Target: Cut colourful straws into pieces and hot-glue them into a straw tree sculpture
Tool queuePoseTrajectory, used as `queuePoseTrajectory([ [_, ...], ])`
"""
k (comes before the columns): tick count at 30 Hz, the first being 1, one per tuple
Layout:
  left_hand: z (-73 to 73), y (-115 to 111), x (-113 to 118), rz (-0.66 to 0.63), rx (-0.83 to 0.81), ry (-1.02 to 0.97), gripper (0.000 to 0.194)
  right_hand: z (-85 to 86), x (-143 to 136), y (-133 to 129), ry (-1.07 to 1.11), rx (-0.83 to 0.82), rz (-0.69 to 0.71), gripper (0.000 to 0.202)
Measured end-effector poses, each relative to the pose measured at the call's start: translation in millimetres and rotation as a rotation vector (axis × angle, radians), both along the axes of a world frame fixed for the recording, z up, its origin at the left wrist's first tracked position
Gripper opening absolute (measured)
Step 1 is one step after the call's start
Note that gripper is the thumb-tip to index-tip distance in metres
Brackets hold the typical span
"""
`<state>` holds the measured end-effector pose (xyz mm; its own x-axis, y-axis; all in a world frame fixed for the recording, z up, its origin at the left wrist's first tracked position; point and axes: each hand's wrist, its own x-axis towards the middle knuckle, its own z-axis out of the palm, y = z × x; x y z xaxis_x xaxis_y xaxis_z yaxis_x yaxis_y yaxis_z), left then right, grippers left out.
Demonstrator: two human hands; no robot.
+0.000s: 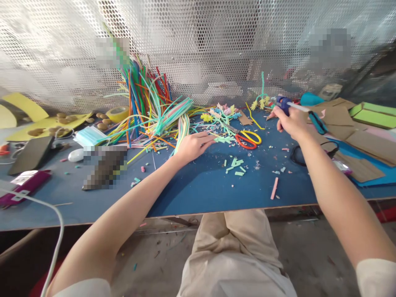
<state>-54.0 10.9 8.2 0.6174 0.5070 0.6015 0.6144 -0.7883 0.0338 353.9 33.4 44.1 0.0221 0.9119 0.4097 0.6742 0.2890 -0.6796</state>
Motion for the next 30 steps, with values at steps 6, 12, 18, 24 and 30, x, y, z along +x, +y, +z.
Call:
queuePoseTrajectory([
  [6, -0.8, 2, 0, 0.033, -0.051, -0.022, 0.036, 6.2, -25, -26, 0.090, -0.071, 0.473, 0.053],
  [12, -0.5, 1, 0, 0.021, -0.056, -0.011, 0.035, 2.9, -36, -38, 0.083, -0.143, 0.613, 0.046],
  [18, -0.9, 0, 0, 0.014, -0.040, -0.010, 0.032, -0.2, -42, -36, -0.132, -0.035, 0.559, 0.051],
  [24, -1.5, 0, 0, 0.011, -0.028, -0.003, 0.031, 2.6, -47, -38, -0.205, -0.014, 0.546, 0.053],
  [30, -4.3, 3, 1, -0.027, 0.021, -0.018, 0.029, 1.7, -48, -38, -0.262, -0.012, 0.551, 0.055],
])
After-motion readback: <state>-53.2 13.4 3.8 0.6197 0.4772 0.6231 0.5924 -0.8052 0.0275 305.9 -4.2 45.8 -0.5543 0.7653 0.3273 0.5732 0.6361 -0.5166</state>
